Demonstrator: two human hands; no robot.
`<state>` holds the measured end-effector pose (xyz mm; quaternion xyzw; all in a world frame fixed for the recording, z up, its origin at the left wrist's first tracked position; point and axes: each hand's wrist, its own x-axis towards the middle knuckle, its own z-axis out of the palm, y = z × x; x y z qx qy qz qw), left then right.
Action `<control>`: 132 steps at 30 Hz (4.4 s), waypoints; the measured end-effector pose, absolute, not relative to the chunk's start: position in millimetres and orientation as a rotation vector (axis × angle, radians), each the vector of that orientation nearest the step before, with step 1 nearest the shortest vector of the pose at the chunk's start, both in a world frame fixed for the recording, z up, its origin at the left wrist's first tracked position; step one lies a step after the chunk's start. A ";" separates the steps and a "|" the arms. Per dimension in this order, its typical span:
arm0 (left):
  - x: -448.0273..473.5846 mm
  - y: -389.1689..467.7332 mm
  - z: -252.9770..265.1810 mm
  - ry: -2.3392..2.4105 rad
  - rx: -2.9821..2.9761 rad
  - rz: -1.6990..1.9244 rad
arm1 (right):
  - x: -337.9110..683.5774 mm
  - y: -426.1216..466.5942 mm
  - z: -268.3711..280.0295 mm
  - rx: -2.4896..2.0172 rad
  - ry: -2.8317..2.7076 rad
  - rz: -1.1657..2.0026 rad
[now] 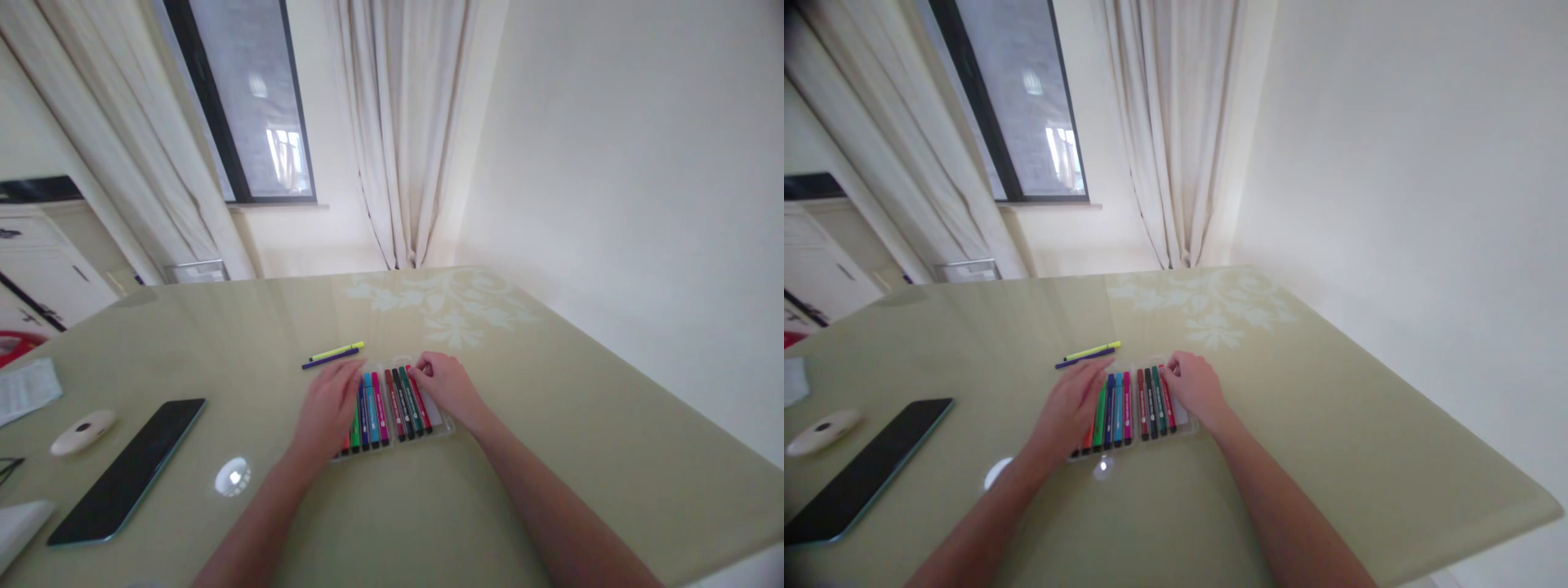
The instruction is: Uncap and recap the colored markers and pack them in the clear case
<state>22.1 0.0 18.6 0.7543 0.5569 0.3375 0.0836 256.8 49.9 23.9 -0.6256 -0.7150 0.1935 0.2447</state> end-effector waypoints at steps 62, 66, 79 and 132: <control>61.4 -30.6 5.8 1.336 2.817 0.437 | 247.1 47.8 28.2 -1.665 -1.863 0.620; 61.5 -30.3 4.0 1.339 2.813 0.457 | 245.8 46.8 28.8 -1.651 -1.918 0.588; 64.4 -31.6 4.2 1.328 2.870 0.491 | 253.9 51.7 26.6 -1.706 -1.950 0.495; -8.4 18.4 18.5 1.735 1.612 1.292 | 245.0 43.6 37.2 -1.420 -1.933 0.661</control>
